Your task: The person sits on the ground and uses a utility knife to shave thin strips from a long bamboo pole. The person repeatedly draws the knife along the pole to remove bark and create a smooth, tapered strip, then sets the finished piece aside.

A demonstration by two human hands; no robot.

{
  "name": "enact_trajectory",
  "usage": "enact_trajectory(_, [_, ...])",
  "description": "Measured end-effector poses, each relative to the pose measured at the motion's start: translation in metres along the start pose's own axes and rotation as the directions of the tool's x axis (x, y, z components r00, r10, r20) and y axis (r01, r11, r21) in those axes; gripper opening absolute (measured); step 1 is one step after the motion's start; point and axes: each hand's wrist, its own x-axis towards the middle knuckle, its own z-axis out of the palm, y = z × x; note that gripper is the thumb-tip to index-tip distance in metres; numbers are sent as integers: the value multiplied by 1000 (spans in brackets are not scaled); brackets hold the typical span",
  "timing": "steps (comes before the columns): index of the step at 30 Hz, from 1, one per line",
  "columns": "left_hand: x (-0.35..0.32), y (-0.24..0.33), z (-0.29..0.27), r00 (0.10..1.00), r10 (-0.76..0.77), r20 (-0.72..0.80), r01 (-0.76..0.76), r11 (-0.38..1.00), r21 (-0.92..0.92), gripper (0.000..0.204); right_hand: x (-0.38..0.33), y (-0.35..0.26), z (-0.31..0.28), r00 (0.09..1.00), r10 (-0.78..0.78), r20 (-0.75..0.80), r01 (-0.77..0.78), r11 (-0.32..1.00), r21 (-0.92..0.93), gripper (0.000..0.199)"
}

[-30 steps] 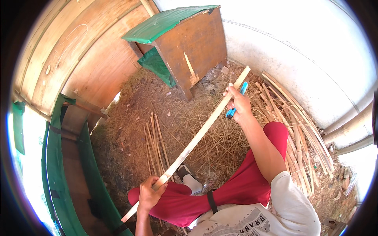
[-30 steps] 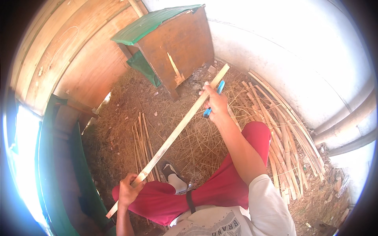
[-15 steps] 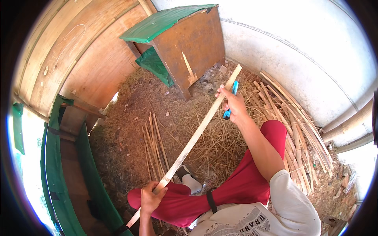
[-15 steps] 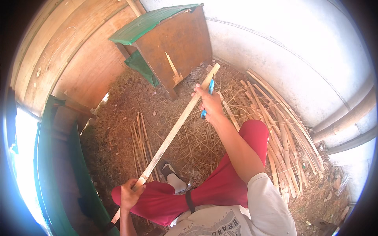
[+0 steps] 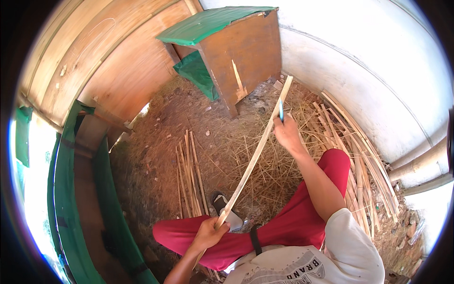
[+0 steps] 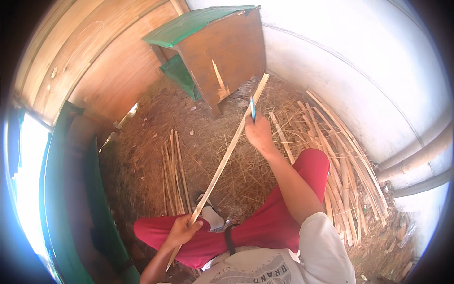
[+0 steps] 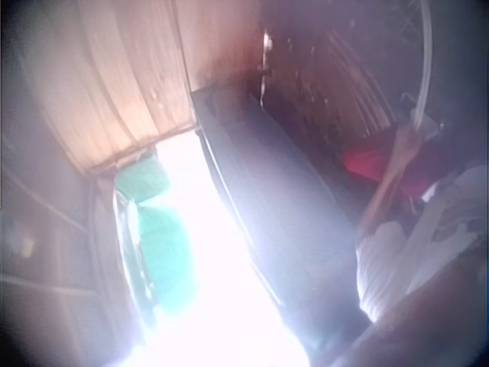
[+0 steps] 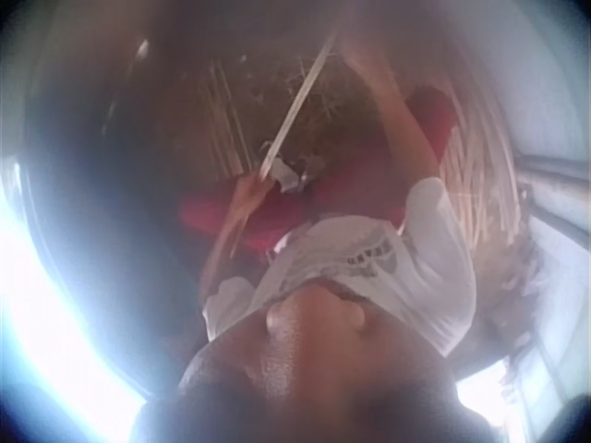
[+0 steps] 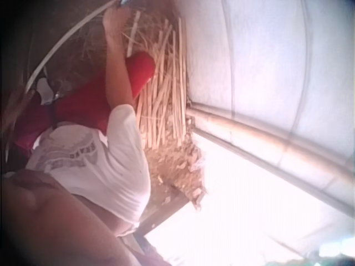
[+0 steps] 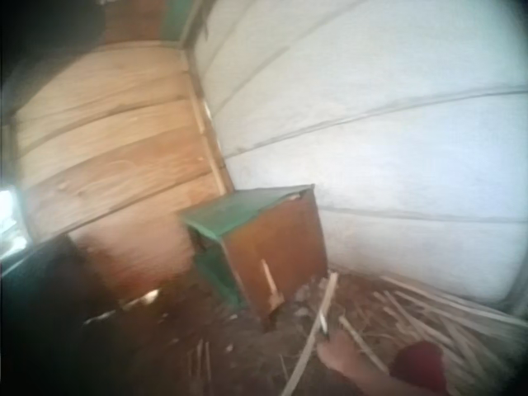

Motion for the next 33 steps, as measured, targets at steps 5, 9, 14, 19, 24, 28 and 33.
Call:
enact_trajectory(5, [24, 0, 6, 978, 71, -195, -54, 995, 89, 35, -17, 5, 22, 986, -108, 123, 106, 994, 24, 47])
enact_trajectory(9, [32, -4, 9, 950, 42, -310, -12, 995, 100, 33, -16, 1, 17, 986, -62, 155, 65, 998, -15, 43])
enact_trajectory(14, [31, 1, 6, 942, -57, -332, 76, 996, 44, 33, -18, -1, 14, 975, -83, 204, 79, 997, 26, 35])
enact_trajectory(19, [19, 8, 3, 932, -179, -315, 160, 983, -84, 30, -21, -7, 14, 962, -35, 271, 35, 999, 5, 33])
enact_trajectory(24, [16, -5, 6, 923, -119, -365, 93, 992, -88, 28, -21, -6, 14, 955, -39, 293, 31, 999, 31, 33])
enact_trajectory(28, [12, -1, 7, 908, -59, -415, 51, 998, -30, 28, -31, -19, 18, 902, 81, 425, -98, 995, 20, 38])
enact_trajectory(33, [8, 10, 13, 871, 5, -491, 40, 996, 80, 25, -50, -25, 35, 899, 32, 437, -217, 900, 379, 39])
